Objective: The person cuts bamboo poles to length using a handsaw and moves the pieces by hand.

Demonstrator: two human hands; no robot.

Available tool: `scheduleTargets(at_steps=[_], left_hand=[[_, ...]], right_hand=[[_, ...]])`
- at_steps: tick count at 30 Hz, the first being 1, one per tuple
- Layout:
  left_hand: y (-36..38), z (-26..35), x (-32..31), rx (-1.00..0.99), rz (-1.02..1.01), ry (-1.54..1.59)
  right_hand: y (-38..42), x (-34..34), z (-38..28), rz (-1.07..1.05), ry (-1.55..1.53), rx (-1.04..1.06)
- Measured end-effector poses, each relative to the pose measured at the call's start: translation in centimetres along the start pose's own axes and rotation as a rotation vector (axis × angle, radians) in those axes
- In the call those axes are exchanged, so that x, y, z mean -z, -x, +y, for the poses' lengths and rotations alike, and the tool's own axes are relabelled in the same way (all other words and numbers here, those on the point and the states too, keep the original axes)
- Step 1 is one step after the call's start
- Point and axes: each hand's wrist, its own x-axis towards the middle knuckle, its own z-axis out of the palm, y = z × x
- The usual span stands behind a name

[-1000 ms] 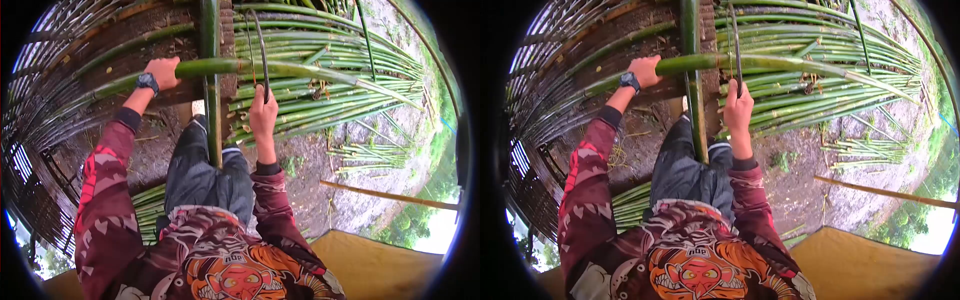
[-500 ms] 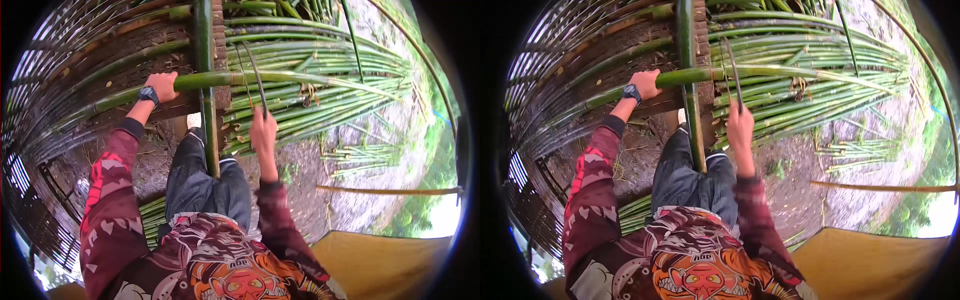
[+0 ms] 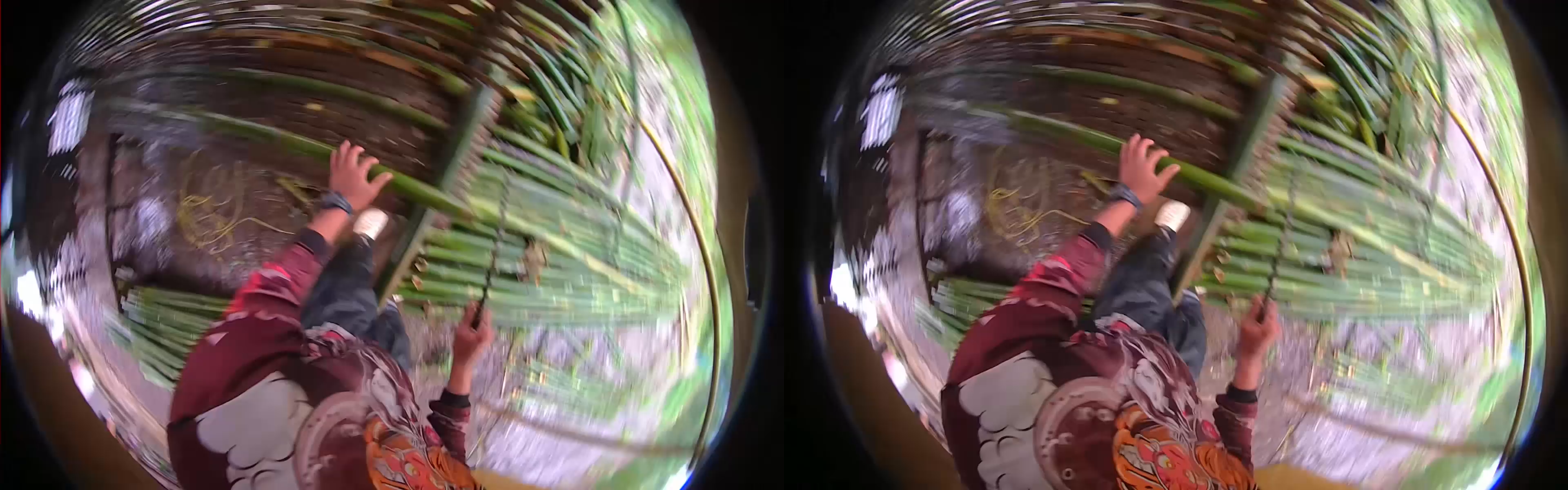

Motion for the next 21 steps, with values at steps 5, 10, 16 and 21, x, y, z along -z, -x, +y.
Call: scheduleTargets(at_steps=[5, 10, 16, 21], left_hand=[[2.0, -7.1, -4.0, 1.134, 0.627, 0.207], [2.0, -11.0, -3.3, 1.783, 0.307, 0.990], [8.4, -10.0, 0.0, 1.578, 0.659, 1.689], [11.8, -7.8, 3.1, 1.503, 0.676, 1.837]], right_hand=[[-5.2, -6.6, -1.5, 0.009, 0.113, 0.185], [-8.4, -9.8, 0.0, -0.152, 0.477, 0.394], [-6.2, -8.2, 1.2, -0.190, 0.639, 0.589], [-2.3, -3.7, 2.0, -0.284, 0.694, 0.760]])
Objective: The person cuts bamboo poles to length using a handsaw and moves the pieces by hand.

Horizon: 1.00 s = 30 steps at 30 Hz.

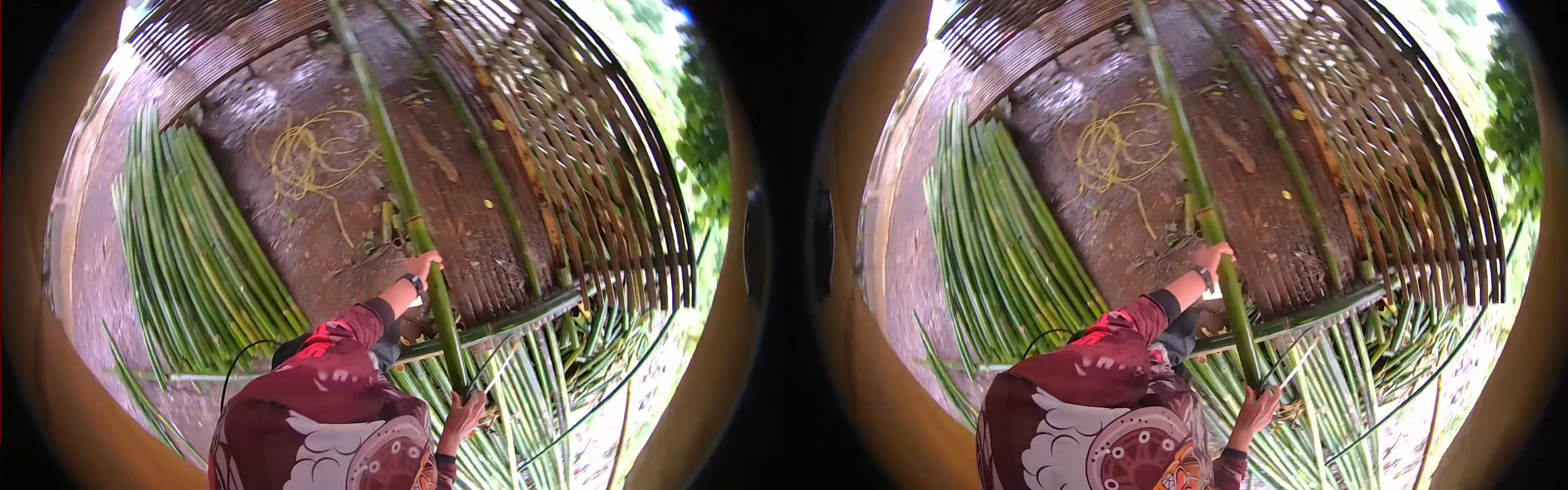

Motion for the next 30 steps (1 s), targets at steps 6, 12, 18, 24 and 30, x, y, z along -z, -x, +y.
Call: scheduleTargets(at_steps=[6, 12, 18, 24, 30], left_hand=[[9.5, -0.2, 5.1, 0.178, -0.357, 0.036], [16.4, -1.9, 11.1, 0.282, -0.527, 0.283], [21.4, 6.3, 18.7, 0.044, -0.402, 0.375], [17.8, 28.5, 33.1, -0.502, -0.157, 0.357], [13.4, 27.4, 43.9, -0.451, 0.122, 0.264]], right_hand=[[8.2, 2.6, 4.5, 0.111, 0.046, 0.063], [9.5, 7.5, 8.6, 0.070, -0.097, -0.057], [4.0, 6.7, 4.9, 0.065, -0.203, 0.275], [-0.5, 12.1, -21.2, 0.128, -0.579, 0.492], [0.4, 19.0, -26.4, 0.009, -0.847, 0.463]])
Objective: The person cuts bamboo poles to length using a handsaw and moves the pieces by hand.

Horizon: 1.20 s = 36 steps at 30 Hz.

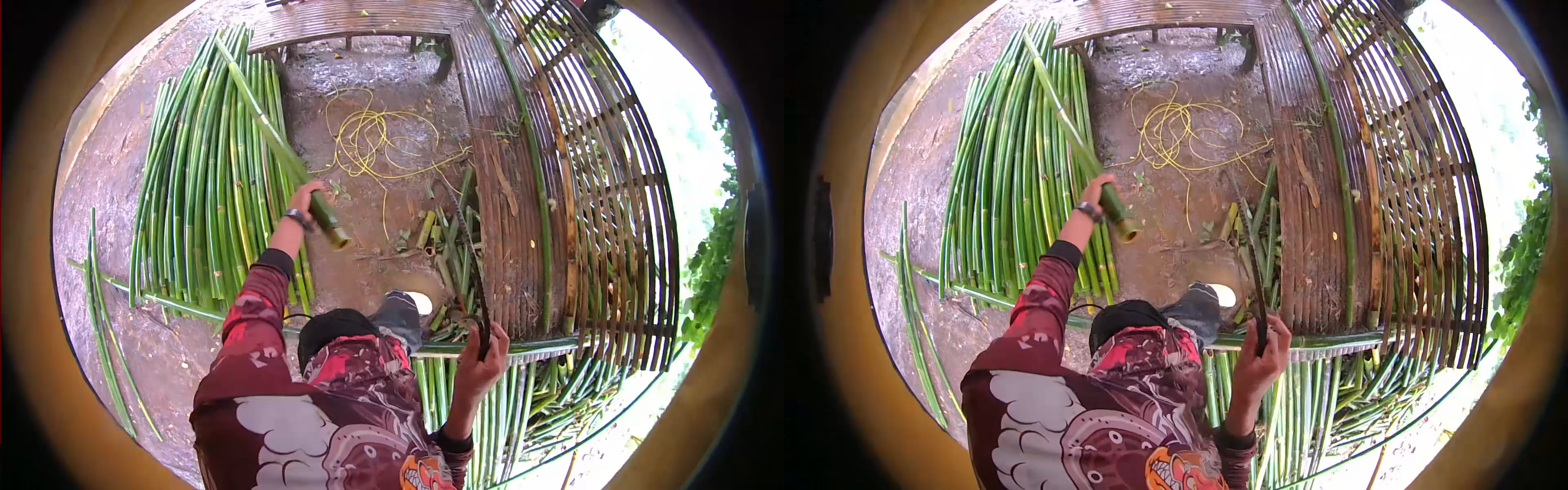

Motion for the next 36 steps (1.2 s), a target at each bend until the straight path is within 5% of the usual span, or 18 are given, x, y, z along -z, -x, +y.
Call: scheduleTargets(at_steps=[2, 4, 7, 12, 14, 17, 19, 20, 21, 22, 23, 24, 26, 28, 29, 30, 32, 36], left_hand=[[-1.3, 0.5, 5.9, -0.017, 0.142, -0.107], [-0.4, 1.3, 9.3, 0.057, 0.196, -0.254], [2.2, 1.1, 12.3, 0.087, 0.435, -0.828], [2.0, -2.1, 26.7, 0.221, 0.614, -1.234], [6.3, 4.7, 28.6, 0.358, 0.707, -1.436], [10.0, 14.1, 32.7, 0.052, 1.433, -1.589], [11.4, 17.1, 32.6, -0.113, 1.363, -1.828], [10.7, 17.1, 31.4, -0.262, 1.298, -1.925], [7.5, 16.6, 32.4, -0.126, 1.131, -1.933], [6.2, 13.3, 33.4, -0.355, 0.680, -1.513], [0.3, 9.3, 35.7, -0.172, 0.390, -2.068], [-1.6, 6.1, 32.6, -0.163, 0.000, -2.541], [-0.8, -5.3, 24.0, 0.101, -0.477, -2.893], [-1.1, -12.6, 18.7, 0.365, -0.581, -1.949], [-1.5, -15.5, 16.5, -0.300, -1.192, -2.261], [-0.5, -16.8, 13.1, -0.455, -1.269, -1.853], [-4.1, -19.6, 7.3, -0.588, -1.513, -1.883], [-7.0, -20.5, -3.2, 0.451, -1.282, -1.276]], right_hand=[[0.8, 0.1, 0.6, 0.060, 0.097, 0.223], [2.8, 0.4, 4.3, 0.069, 0.111, 0.030], [5.5, 0.7, 9.2, 0.113, 0.347, 0.130], [13.3, 3.4, 15.8, 0.134, 0.447, -0.209], [16.3, 4.7, 17.8, 0.200, 0.406, -0.394], [19.0, 6.2, 19.5, 0.212, 0.584, -0.245], [19.4, 6.8, 18.2, 0.129, 0.568, -0.307], [19.8, 6.3, 18.9, 0.152, 0.605, -0.345], [20.2, 5.6, 20.1, 0.165, 0.563, -0.287], [21.2, 5.4, 21.1, 0.199, 0.536, -0.246], [20.3, 4.2, 19.1, 0.301, 0.621, -0.089], [21.2, 3.2, 18.5, 0.298, 0.393, -0.352], [23.2, 1.2, 20.1, 0.406, 0.359, -0.315], [24.0, 0.0, 19.8, 0.478, 0.361, -0.408], [24.0, -0.1, 18.0, 0.481, 0.306, -0.527], [24.5, 0.0, 17.2, 0.482, 0.280, -0.538], [25.6, -0.1, 15.8, 0.498, 0.250, -0.596], [30.4, -2.3, 15.3, 0.575, 0.188, -0.702]])
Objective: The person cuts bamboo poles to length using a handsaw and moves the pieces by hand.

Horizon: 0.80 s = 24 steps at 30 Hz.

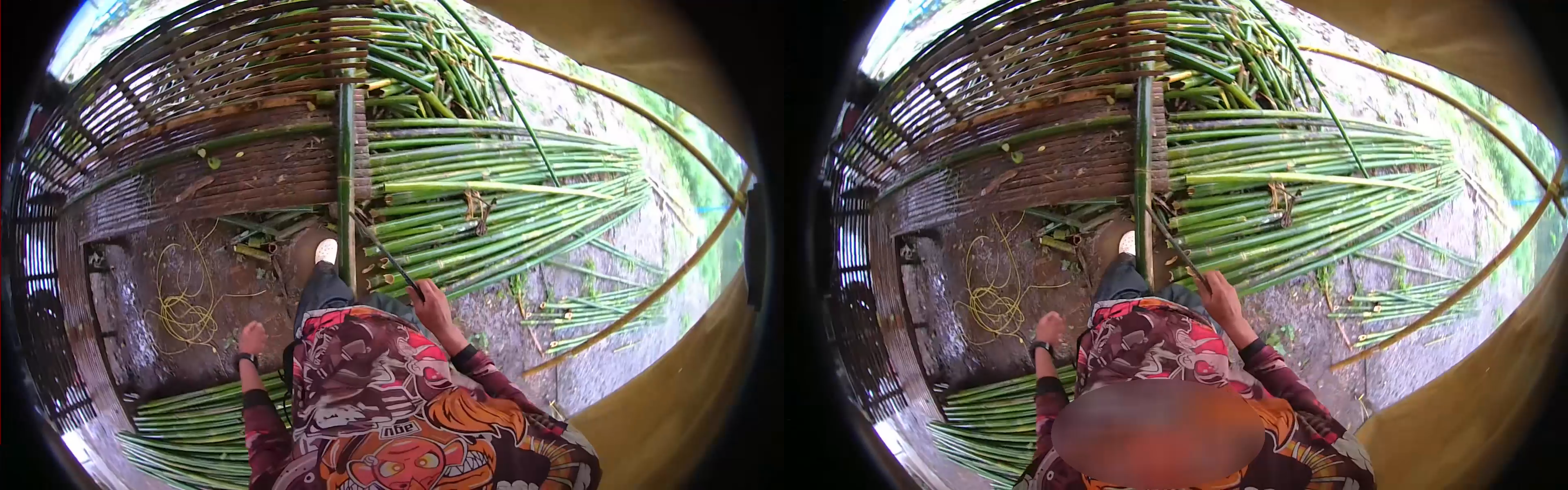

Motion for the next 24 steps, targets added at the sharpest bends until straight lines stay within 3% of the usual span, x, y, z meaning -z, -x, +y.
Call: scheduleTargets(at_steps=[2, 4, 6, 8, 10, 12, 16, 18, 21, 24], left_hand=[[-0.5, 8.3, -2.0, 0.264, 0.399, -0.208], [-2.8, 12.2, -1.4, 0.217, 0.418, -0.368], [-4.8, 16.3, -3.4, 0.064, 0.370, -0.450], [-8.1, 19.4, -6.3, 0.049, 0.208, -0.313], [-8.7, 24.9, -13.7, 0.060, 0.111, -0.430], [-10.1, 27.9, -19.8, 0.085, -0.055, -0.428], [-10.9, 34.0, -29.9, 0.189, -0.273, -0.160], [-12.0, 36.1, -31.7, 0.230, -0.327, -0.045], [-15.1, 39.4, -31.6, 0.144, -0.332, -0.293], [-16.4, 42.0, -32.1, 0.011, -0.294, -0.314]], right_hand=[[1.0, -0.5, 0.8, 0.108, -0.049, 0.016], [1.3, -0.8, 0.9, 0.075, -0.135, -0.078], [0.6, -1.7, 1.1, 0.080, -0.080, -0.130], [-1.6, -2.5, 0.1, 0.066, -0.089, -0.169], [-3.8, -3.8, -1.5, 0.090, -0.080, -0.042], [-6.6, -4.9, -3.7, 0.104, -0.102, -0.061], [-12.7, -6.9, -8.1, 0.006, -0.117, -0.013], [-15.3, -7.8, -10.1, -0.004, -0.132, -0.017], [-19.1, -8.4, -12.2, 0.025, -0.124, 0.055], [-21.2, -9.4, -13.3, 0.158, -0.139, 0.152]])
